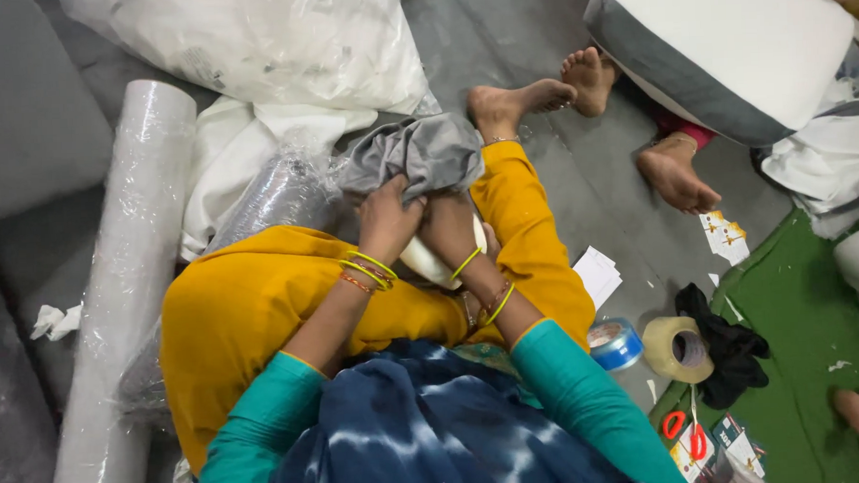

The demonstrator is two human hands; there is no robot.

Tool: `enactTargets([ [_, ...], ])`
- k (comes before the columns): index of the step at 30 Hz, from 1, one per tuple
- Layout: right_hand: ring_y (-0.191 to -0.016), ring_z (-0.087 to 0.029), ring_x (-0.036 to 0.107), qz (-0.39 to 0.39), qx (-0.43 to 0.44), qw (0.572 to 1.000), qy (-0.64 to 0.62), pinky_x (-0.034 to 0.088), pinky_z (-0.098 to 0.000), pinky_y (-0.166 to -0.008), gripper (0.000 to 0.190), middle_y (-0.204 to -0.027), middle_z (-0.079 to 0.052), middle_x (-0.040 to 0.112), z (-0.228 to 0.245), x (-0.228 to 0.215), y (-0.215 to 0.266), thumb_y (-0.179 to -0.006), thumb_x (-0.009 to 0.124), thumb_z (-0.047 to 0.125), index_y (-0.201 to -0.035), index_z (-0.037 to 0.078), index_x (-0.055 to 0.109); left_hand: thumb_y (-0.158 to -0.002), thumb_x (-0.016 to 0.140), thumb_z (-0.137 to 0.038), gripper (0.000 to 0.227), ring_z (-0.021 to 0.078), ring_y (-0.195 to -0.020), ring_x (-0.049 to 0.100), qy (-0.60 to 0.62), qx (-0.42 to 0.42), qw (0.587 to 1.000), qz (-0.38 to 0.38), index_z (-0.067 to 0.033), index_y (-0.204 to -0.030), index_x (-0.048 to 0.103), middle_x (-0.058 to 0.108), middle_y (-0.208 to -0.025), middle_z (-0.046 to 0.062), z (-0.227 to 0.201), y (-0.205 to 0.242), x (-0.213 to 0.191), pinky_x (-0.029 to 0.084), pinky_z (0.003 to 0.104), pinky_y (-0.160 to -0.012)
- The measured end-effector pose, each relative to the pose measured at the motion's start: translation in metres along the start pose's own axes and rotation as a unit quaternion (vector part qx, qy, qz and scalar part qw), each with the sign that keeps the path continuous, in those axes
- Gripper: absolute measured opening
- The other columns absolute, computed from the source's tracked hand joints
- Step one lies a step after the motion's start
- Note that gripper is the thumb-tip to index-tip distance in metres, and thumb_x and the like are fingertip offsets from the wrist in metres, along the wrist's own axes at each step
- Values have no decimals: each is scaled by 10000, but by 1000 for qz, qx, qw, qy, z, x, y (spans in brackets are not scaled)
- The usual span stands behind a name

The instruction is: The person sits on the floor and inserts a white foam insert into a gray fabric pillow cover. They align the foam with the cover opening, push it inside, and adjust the fabric to fit the insert.

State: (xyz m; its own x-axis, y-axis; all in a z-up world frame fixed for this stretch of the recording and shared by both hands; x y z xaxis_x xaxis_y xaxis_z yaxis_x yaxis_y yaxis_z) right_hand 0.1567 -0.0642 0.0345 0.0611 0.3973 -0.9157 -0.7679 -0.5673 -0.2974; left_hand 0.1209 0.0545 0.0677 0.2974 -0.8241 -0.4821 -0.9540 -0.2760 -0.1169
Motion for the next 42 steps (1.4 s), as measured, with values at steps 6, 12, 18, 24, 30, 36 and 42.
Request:
enactTargets([
  [6,-843,-473,664,-72,148,986,-42,518,-547,-752,290,-884,-275,707,-57,0,-16,-718,755,219,-876,-22,720,-844,733,-290,315,483,-964,652,-29,47,998,-3,-43,-1022,654,718,-963,244,-2,-8,24,486,581,-839],
  [12,-828,-483,669,-75,262,962,-26,527,-544,-764,281,-846,-294,698,-101,26,-15,-706,740,205,-822,-45,686,-881,717,-324,437,488,-1015,628,-34,60,997,-25,-7,-1157,595,686,-1039,271,12,-11,48,455,580,-889],
  [18,-875,-493,661,-123,243,961,-48,517,-560,-789,291,-898,-291,700,-102,17,-20,-767,711,195,-931,-44,685,-887,686,-368,529,407,-1209,532,-61,59,994,-74,-21,-1272,578,630,-1257,198,-5,-3,29,374,565,-1020],
  [24,-898,-455,685,-82,292,946,-112,538,-527,-785,431,-922,-246,734,-102,-23,-19,-670,776,325,-976,23,746,-825,754,-484,532,407,-1312,434,-173,132,969,-112,-79,-1147,632,556,-1297,175,-28,5,15,309,597,-1102],
  [30,-875,-441,696,-60,293,953,-44,548,-516,-777,451,-894,-244,727,-135,-16,1,-695,788,426,-906,29,762,-797,821,-376,655,442,-1251,437,-24,148,988,-34,-43,-1296,559,459,-1359,219,-18,6,28,403,521,-1044],
  [36,-986,-376,708,5,172,886,-431,542,-436,-859,436,-1116,-182,717,-187,-2,30,-885,795,319,-1177,19,674,-795,841,-237,603,433,-1215,500,19,145,989,20,-46,-1285,546,477,-1322,193,-9,-1,31,443,493,-998],
  [42,-1235,-230,615,11,-129,991,-20,516,-341,-1039,371,-1333,-91,685,-231,32,49,-999,693,159,-1364,87,687,-808,790,-136,486,388,-1198,549,97,205,971,81,-37,-1235,582,506,-1280,165,-30,-2,33,470,447,-995],
])
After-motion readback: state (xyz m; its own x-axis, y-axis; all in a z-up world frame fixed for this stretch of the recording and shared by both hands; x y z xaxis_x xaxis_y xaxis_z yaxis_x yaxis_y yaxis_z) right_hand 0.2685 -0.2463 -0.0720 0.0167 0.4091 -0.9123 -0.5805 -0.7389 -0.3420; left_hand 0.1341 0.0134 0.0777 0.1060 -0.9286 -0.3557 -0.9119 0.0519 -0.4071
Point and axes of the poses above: each hand's wrist, its own y-axis away from the middle knuckle, its own x-axis out of the palm, z = x × y, the point moved 9 cm from there along -y, towards the middle knuckle
